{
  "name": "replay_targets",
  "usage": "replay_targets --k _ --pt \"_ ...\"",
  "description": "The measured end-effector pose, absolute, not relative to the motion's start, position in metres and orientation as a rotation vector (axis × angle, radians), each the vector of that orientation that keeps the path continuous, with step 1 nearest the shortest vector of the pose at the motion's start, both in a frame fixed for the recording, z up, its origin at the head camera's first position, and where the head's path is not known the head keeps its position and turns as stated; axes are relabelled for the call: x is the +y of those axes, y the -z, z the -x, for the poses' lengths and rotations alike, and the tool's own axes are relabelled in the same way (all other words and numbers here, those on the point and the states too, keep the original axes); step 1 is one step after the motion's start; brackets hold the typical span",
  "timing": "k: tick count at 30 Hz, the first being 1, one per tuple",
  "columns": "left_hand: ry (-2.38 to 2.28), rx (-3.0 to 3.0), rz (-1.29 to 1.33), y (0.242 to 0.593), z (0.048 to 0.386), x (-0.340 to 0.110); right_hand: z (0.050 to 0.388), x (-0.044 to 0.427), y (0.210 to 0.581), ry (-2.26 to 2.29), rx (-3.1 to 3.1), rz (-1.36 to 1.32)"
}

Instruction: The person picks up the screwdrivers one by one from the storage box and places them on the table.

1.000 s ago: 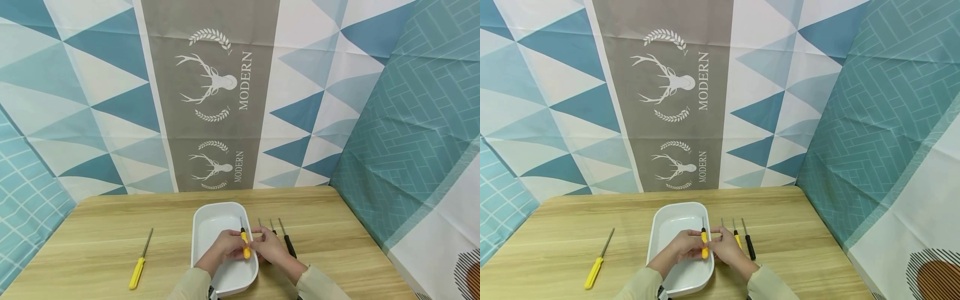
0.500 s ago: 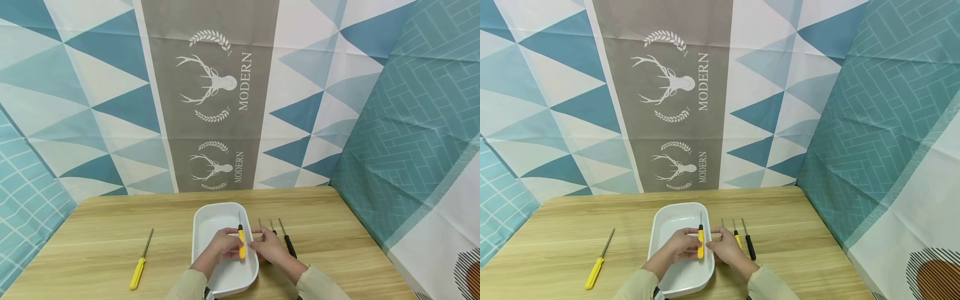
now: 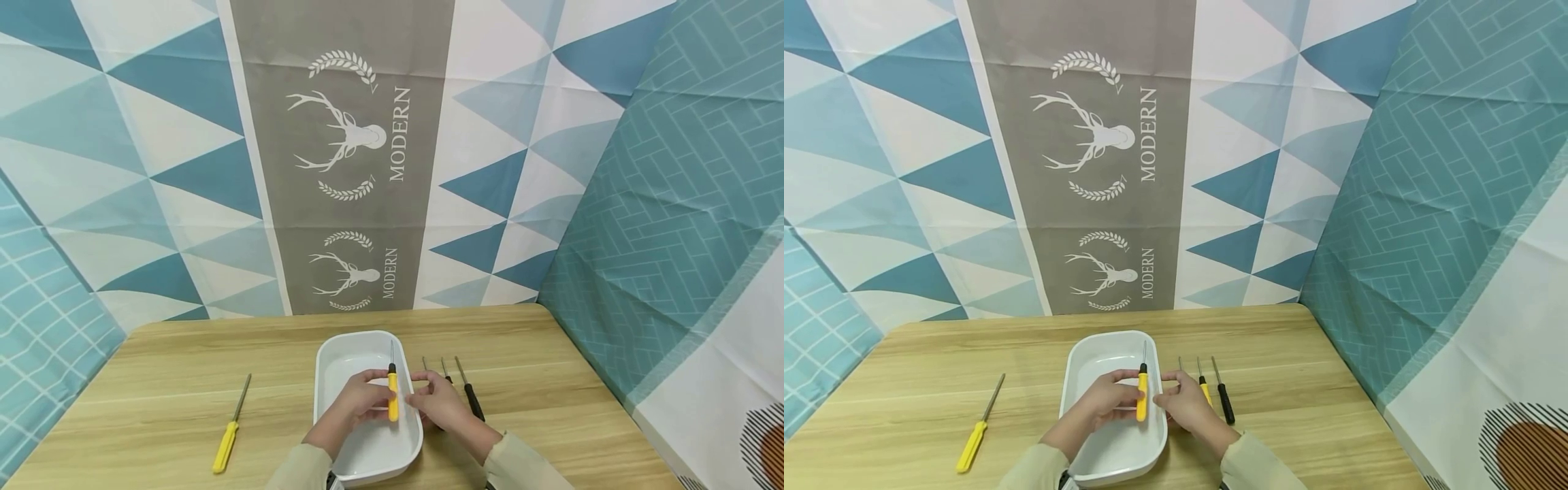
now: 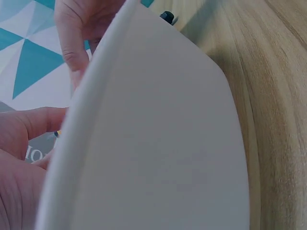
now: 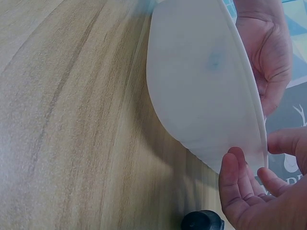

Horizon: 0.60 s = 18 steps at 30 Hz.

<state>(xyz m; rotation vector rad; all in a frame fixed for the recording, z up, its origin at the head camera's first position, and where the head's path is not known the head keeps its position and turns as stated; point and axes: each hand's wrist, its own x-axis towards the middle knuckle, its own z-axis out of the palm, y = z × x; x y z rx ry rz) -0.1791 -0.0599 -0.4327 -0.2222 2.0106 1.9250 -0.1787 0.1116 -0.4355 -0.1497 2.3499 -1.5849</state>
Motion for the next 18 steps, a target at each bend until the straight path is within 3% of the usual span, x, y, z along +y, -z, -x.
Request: replay_targets --k 18 --pt "-1.890 2.033 0.178 0.4270 0.1776 -0.0699 0.1785 0.1117 0.4354 1.594 2.342 0.160"
